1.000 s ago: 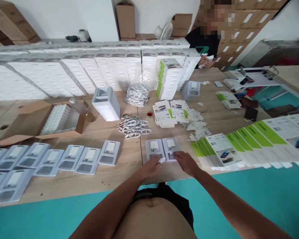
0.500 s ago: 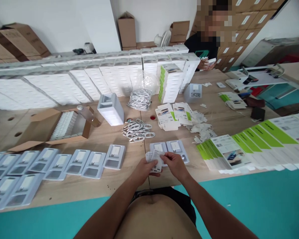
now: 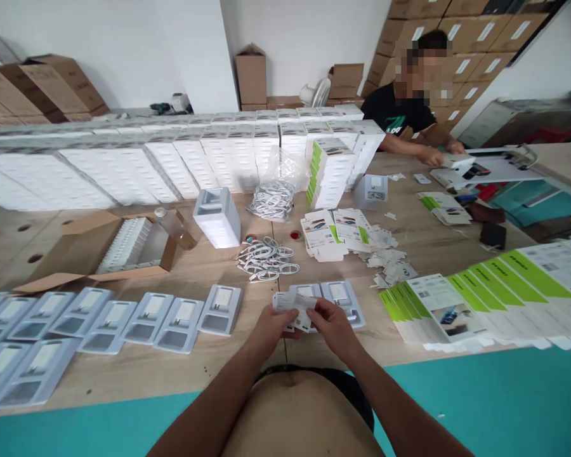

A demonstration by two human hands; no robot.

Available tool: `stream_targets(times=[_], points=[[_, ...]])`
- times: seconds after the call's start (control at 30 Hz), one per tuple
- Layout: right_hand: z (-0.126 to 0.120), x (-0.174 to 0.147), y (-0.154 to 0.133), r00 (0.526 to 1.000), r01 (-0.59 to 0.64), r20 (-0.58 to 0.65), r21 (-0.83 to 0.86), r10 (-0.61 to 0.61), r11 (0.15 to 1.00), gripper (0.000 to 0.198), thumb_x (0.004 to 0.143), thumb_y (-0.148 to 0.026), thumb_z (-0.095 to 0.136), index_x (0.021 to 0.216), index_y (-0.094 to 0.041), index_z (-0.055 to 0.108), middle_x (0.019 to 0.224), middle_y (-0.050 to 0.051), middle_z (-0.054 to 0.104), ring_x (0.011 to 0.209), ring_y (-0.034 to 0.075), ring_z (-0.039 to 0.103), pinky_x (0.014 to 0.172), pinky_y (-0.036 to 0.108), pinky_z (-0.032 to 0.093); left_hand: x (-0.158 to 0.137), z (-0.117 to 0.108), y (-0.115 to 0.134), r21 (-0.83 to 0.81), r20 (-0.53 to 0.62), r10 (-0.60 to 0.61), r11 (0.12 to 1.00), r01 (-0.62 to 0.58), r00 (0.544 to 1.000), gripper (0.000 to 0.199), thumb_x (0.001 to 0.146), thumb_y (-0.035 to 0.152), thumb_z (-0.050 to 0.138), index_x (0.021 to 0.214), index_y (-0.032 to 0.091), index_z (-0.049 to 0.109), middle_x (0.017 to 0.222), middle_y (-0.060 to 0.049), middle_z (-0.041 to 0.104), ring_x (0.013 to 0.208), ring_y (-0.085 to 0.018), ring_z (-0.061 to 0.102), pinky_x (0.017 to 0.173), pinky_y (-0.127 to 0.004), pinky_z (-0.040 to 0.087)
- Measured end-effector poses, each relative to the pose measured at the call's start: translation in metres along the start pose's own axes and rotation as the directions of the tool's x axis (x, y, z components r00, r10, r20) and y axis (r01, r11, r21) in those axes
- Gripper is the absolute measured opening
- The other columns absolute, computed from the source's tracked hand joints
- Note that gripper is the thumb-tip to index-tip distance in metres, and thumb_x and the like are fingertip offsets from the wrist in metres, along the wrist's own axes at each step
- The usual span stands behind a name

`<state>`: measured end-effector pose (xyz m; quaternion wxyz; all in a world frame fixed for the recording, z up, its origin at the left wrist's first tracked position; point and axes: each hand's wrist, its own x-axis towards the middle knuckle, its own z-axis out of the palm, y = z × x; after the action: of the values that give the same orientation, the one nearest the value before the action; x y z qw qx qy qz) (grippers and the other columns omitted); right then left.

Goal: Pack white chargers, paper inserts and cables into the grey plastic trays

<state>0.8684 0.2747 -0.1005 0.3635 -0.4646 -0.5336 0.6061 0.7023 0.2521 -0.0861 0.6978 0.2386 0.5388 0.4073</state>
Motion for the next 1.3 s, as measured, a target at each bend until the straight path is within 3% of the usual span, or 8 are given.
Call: stream_targets(times=[0.23, 0.4, 0.5, 0.63, 0.8, 1.0, 1.13, 1.3], points=[[-0.010, -0.009, 0.001, 0.932, 0.350, 0.073, -0.433, -0.355, 0.830, 0.032, 0.091, -0.024, 0.044, 0.103, -0.027, 0.073, 0.097, 0.007, 0.061, 0.090, 0.020, 0.059, 0.080, 0.033, 0.050, -0.001, 0.001, 0.003, -0.099, 0.041, -0.045, 0.994, 0.049, 0.998, 0.044, 0.074, 0.047, 0.071, 0.103, 0.015, 0.067, 0.094, -0.011, 0.073, 0.080, -0.023, 0.069, 0.061, -0.032, 0.058], [-0.011, -0.005, 0.006, 0.998, 0.032, -0.047, -0.185, -0.042, 0.982, 0.033, 0.086, -0.030, 0.049, 0.112, -0.021, 0.067, 0.085, 0.005, 0.065, 0.071, 0.017, 0.058, 0.064, 0.028, 0.049, 0.000, 0.000, 0.004, -0.017, 0.005, 0.020, 1.000, -0.020, 1.000, 0.045, 0.060, 0.031, 0.085, 0.098, 0.014, 0.070, 0.093, -0.010, 0.074, 0.081, -0.023, 0.069, 0.063, -0.031, 0.058], [-0.012, -0.001, 0.007, 0.988, -0.153, 0.009, 0.003, 0.153, 0.988, 0.030, 0.086, -0.039, 0.051, 0.097, -0.018, 0.069, 0.069, 0.001, 0.061, 0.056, 0.013, 0.051, 0.052, 0.024, 0.041, 0.002, 0.001, 0.004, 0.025, 0.020, 0.047, 0.999, -0.047, 0.999, 0.040, 0.061, 0.027, 0.083, 0.096, 0.013, 0.071, 0.093, -0.010, 0.075, 0.081, -0.023, 0.070, 0.063, -0.030, 0.058], [-0.014, 0.002, 0.005, 0.989, -0.135, 0.041, -0.087, 0.139, 0.987, 0.029, 0.081, -0.045, 0.063, 0.075, -0.017, 0.068, 0.060, -0.002, 0.059, 0.054, 0.011, 0.047, 0.052, 0.023, 0.036, 0.003, 0.002, 0.001, 0.087, 0.045, 0.046, 0.995, -0.049, 0.998, 0.039, 0.065, 0.029, 0.080, 0.100, 0.014, 0.070, 0.096, -0.010, 0.075, 0.082, -0.024, 0.070, 0.065, -0.032, 0.059], [-0.011, 0.002, 0.001, 0.985, -0.161, 0.050, -0.076, 0.165, 0.984, 0.028, 0.078, -0.043, 0.067, 0.073, -0.016, 0.068, 0.063, 0.000, 0.062, 0.057, 0.011, 0.050, 0.054, 0.023, 0.038, 0.007, -0.002, -0.002, 0.194, 0.008, 0.142, 0.971, -0.141, 0.990, 0.027, 0.070, 0.034, 0.076, 0.088, 0.014, 0.071, 0.077, -0.005, 0.072, 0.066, -0.019, 0.065, 0.052, -0.027, 0.055], [-0.015, -0.001, 0.014, 0.967, -0.212, 0.124, -0.095, 0.222, 0.973, 0.027, 0.076, -0.043, 0.066, 0.080, -0.016, 0.068, 0.061, -0.002, 0.061, 0.050, 0.010, 0.048, 0.047, 0.022, 0.034, 0.014, -0.007, -0.014, 0.201, 0.016, 0.092, 0.975, -0.093, 0.996, 0.025, 0.068, 0.031, 0.076, 0.085, 0.014, 0.072, 0.072, -0.005, 0.071, 0.061, -0.019, 0.065, 0.047, -0.026, 0.052], [-0.032, 0.016, 0.044, 0.981, -0.160, 0.008, -0.520, 0.192, 0.839, 0.024, 0.081, -0.037, 0.057, 0.086, -0.016, 0.068, 0.069, 0.002, 0.068, 0.060, 0.015, 0.060, 0.057, 0.025, 0.044, 0.024, -0.018, -0.025, 0.157, -0.063, 0.028, 0.987, -0.018, 0.998, 0.022, 0.069, 0.032, 0.074, 0.077, 0.013, 0.068, 0.068, -0.006, 0.069, 0.059, -0.018, 0.064, 0.050, -0.027, 0.053], [-0.040, 0.038, 0.076, 0.983, -0.158, -0.067, -0.778, 0.170, 0.608, 0.011, 0.080, -0.026, 0.060, 0.081, -0.021, 0.070, 0.080, 0.004, 0.072, 0.080, 0.020, 0.065, 0.071, 0.028, 0.042, 0.031, -0.035, -0.025, -0.007, -0.144, -0.058, 0.998, 0.058, 0.988, 0.024, 0.081, 0.031, 0.057, 0.091, 0.011, 0.065, 0.071, -0.007, 0.068, 0.062, -0.017, 0.066, 0.057, -0.029, 0.056]])
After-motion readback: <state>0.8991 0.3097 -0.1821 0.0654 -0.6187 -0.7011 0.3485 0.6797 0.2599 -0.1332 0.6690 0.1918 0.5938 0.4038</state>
